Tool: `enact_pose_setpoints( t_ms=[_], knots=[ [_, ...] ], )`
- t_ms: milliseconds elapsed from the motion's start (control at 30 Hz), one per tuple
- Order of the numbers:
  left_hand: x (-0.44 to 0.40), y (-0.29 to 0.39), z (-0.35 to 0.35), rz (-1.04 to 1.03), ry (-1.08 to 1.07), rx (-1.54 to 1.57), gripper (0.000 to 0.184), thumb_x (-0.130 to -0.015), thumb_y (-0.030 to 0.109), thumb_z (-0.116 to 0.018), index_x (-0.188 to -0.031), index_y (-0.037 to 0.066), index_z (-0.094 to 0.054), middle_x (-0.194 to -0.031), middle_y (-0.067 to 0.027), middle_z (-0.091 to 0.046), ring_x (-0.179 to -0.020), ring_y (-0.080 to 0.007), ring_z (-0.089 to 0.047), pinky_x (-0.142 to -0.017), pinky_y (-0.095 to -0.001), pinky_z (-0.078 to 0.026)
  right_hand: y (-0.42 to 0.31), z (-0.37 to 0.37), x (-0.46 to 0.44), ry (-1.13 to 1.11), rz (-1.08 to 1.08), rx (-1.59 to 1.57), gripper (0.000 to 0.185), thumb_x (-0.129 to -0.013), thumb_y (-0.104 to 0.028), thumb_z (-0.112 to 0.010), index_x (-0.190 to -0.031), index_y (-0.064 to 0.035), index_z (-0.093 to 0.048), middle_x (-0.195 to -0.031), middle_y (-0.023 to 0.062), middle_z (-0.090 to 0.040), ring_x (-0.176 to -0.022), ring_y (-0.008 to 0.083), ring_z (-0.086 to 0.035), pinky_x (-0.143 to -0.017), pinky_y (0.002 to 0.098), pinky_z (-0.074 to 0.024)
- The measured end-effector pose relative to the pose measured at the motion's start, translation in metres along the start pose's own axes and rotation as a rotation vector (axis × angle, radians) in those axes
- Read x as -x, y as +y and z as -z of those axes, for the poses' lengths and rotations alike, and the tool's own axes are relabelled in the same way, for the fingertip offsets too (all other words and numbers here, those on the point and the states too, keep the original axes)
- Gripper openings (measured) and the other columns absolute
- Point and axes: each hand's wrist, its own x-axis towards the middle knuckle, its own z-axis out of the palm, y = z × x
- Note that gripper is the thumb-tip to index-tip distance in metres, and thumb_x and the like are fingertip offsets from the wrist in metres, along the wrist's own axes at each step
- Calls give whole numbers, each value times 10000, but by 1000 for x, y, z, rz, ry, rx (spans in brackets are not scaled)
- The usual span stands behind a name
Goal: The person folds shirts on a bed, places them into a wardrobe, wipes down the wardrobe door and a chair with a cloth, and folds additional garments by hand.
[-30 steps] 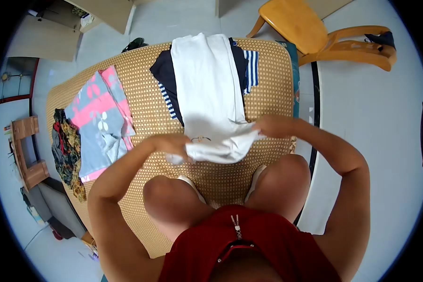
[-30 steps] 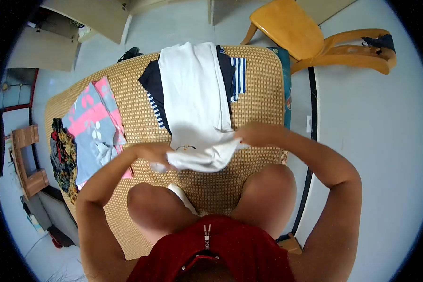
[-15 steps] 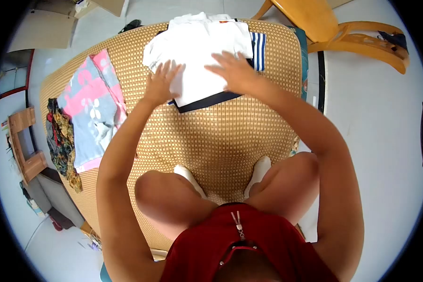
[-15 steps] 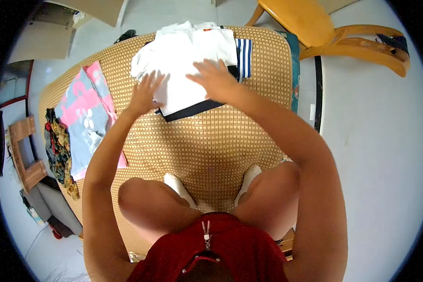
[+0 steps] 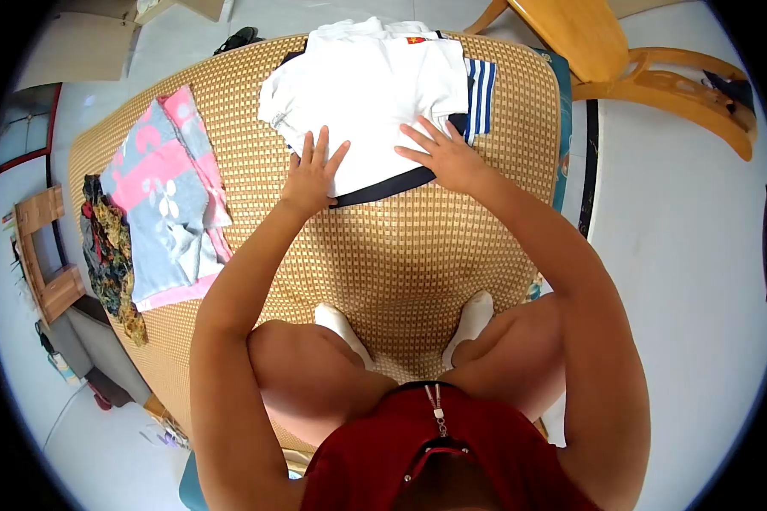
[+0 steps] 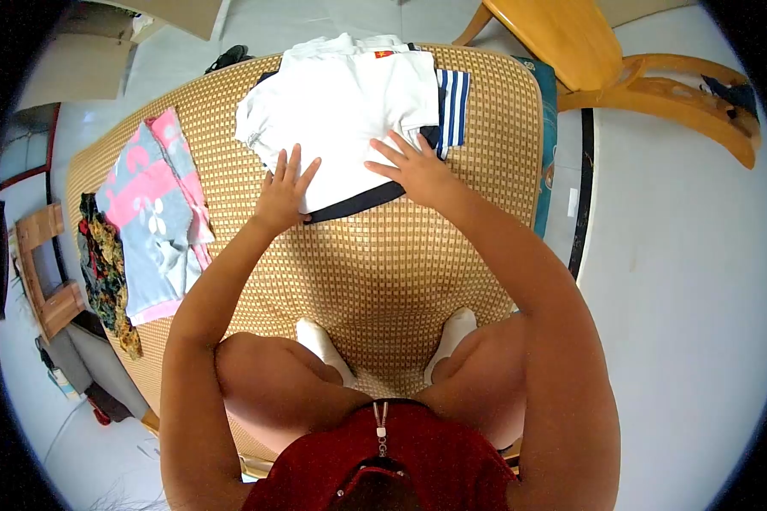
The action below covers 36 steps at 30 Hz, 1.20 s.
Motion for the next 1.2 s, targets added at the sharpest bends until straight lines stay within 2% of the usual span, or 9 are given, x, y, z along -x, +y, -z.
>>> enact_pose_setpoints(
  t_ms=[200,433,533,667,800,933,1067,1100,1200],
  knots=[
    [1,-2,-1,-11,8,40,1198,-596,387,-849,-1498,260,-70,-1540,-207,0,-1403,-411,-138,-1041,-519,-357,-3,0,-1,0,-30,32,750,-823,0,-557,-1451,-316,-295,-1560,8,-122,-1433,279,-116,-1126,544,-209],
    [30,37,-17,-55,174,166,1039,-711,305,-767,-1497,205,-95,-1541,-207,-7,-1427,-388,-12,-1109,-605,-110,-17,-14,-7,148,-50,127,717,-836,8,-518,-1453,-275,-291,-1536,80,-189,-1402,324,-203,-1075,547,-289],
    [38,49,-12,-91,53,82,1001,-774,416,-690,-1503,215,-34,-1524,-255,-8,-1416,-423,-8,-1110,-589,-124,-20,-22,-12,214,-38,208,729,-825,1,-548,-1457,-248,-284,-1510,121,-227,-1365,324,-278,-1044,513,-352],
    [17,42,-21,-68,193,131,971,-794,487,-651,-1504,226,-43,-1509,-281,-42,-1401,-443,-70,-1104,-571,-181,-12,-19,-19,284,-54,220,736,-821,-17,-571,-1459,-234,-276,-1496,131,-250,-1308,322,-367,-970,440,-448],
    [13,37,-13,-113,213,107,984,-774,456,-690,-1501,231,-66,-1497,-275,-111,-1382,-434,-168,-1071,-545,-283,-5,-15,-30,350,-45,207,681,-814,-17,-567,-1429,-210,-347,-1475,136,-306,-1243,311,-440,-881,380,-504],
    [11,25,-13,-80,256,171,979,-759,405,-725,-1494,229,-102,-1489,-261,-153,-1368,-415,-224,-1045,-532,-338,-11,-5,-35,391,-95,81,396,-811,-66,-554,-1201,-126,-593,-1319,141,-519,-1042,286,-558,-825,352,-516],
    [3,16,-24,-36,352,93,811,-779,117,-649,-1466,163,-221,-1439,-249,-299,-1296,-381,-372,-990,-461,-408,-32,1,-31,375,-148,21,173,-794,-107,-557,-924,-95,-670,-1040,122,-644,-874,282,-616,-774,386,-510],
    [-4,10,-40,-62,511,78,725,-757,20,-585,-1423,125,-318,-1353,-220,-446,-1184,-345,-497,-948,-430,-437,-41,3,-24,368,-153,-44,136,-794,-109,-558,-864,-99,-674,-946,117,-650,-846,286,-627,-759,393,-510],
    [11,1,-12,-120,507,348,363,-752,-3,-538,-1099,85,-594,-1064,-126,-639,-965,-303,-613,-850,-418,-484,-70,28,2,35,-243,-313,197,-830,-74,-529,-928,-106,-696,-940,156,-660,-894,320,-637,-779,423,-515]
  ],
)
